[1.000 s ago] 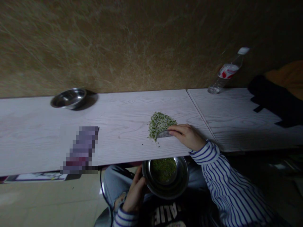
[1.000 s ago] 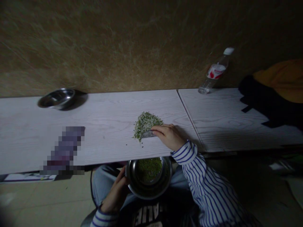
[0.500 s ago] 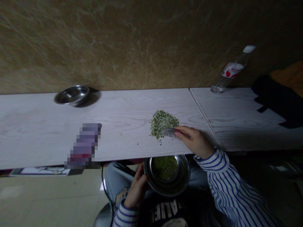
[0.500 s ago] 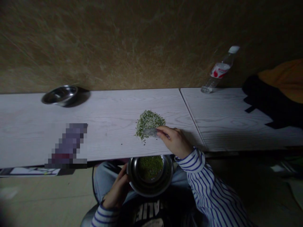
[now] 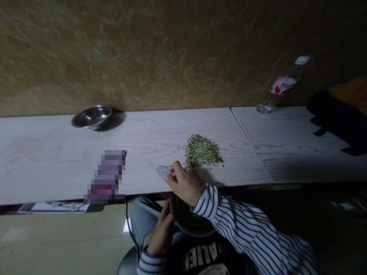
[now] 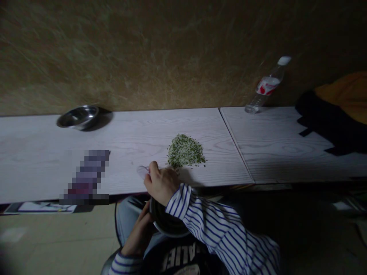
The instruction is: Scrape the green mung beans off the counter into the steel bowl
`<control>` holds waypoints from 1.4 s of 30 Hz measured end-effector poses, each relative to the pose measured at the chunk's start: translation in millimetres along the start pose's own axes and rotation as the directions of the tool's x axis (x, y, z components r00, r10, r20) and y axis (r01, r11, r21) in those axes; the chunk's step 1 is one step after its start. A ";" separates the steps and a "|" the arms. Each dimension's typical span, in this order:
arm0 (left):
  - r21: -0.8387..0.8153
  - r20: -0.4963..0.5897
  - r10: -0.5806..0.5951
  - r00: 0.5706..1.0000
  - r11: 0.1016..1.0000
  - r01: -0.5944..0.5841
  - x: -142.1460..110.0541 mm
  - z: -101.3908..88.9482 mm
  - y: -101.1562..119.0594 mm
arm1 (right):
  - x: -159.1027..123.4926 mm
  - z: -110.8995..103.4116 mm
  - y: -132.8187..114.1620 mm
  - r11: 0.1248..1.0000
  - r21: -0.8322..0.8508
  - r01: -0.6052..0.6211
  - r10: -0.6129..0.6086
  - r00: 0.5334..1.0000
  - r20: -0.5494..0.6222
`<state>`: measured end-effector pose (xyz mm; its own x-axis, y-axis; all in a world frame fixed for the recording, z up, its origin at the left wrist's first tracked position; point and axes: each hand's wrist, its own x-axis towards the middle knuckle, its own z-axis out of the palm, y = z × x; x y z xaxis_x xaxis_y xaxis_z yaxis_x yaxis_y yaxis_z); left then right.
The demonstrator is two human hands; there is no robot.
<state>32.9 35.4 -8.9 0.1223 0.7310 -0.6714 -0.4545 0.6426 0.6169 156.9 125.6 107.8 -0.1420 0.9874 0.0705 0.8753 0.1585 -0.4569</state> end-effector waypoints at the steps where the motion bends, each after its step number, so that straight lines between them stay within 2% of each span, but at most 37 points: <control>1: 0.003 0.011 0.003 1.000 1.000 -0.003 0.7 -1.1 0.1 | 0.5 1.3 0.6 1.000 -0.013 -0.015 0.015 1.000 -0.005; 6: 0.017 0.007 0.012 1.000 1.000 -0.012 3.1 -1.1 -0.8 | -2.1 -5.5 22.8 0.993 0.004 -0.118 0.119 0.992 -0.048; 11: 0.010 0.025 0.020 0.999 1.000 -0.020 0.5 7.9 -0.8 | -7.6 -18.8 51.1 0.982 0.022 -0.187 0.188 0.976 -0.108; 17: 0.026 0.054 0.024 0.998 0.999 -0.026 -5.4 19.8 4.0 | -15.1 -28.1 74.1 0.984 0.099 -0.148 0.164 0.969 -0.185; 21: 0.028 0.049 0.020 0.999 0.999 -0.022 -5.6 20.9 3.6 | -21.4 -37.0 84.8 0.973 0.199 -0.116 0.153 0.971 -0.184; 24: 0.027 0.047 0.017 0.999 0.999 -0.018 -4.8 20.8 1.8 | -25.3 -46.1 95.0 0.977 0.207 -0.057 0.101 0.973 -0.206; 28: 0.034 0.043 0.035 0.998 0.999 -0.037 -5.4 22.5 1.8 | -27.6 -56.6 109.3 0.995 0.103 0.005 0.025 0.958 -0.287; 31: 0.051 0.042 0.034 0.999 0.998 -0.036 -7.3 24.2 3.9 | -27.6 -59.7 114.4 0.997 -0.020 0.078 -0.080 0.942 -0.325; 35: 0.067 0.047 0.018 0.999 0.998 -0.021 -9.3 24.6 5.9 | -24.8 -58.1 111.6 0.971 -0.168 0.172 -0.216 0.933 -0.290; 42: 0.047 0.072 0.015 0.997 0.999 -0.019 -7.7 19.8 5.3 | -15.9 -55.8 103.0 0.928 -0.328 0.175 -0.269 0.926 -0.267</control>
<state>47.1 37.7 7.8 0.1784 0.7553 -0.6306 -0.4146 0.6389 0.6480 275.1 126.4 109.1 -0.2432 0.8722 0.4244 0.9395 0.3207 -0.1207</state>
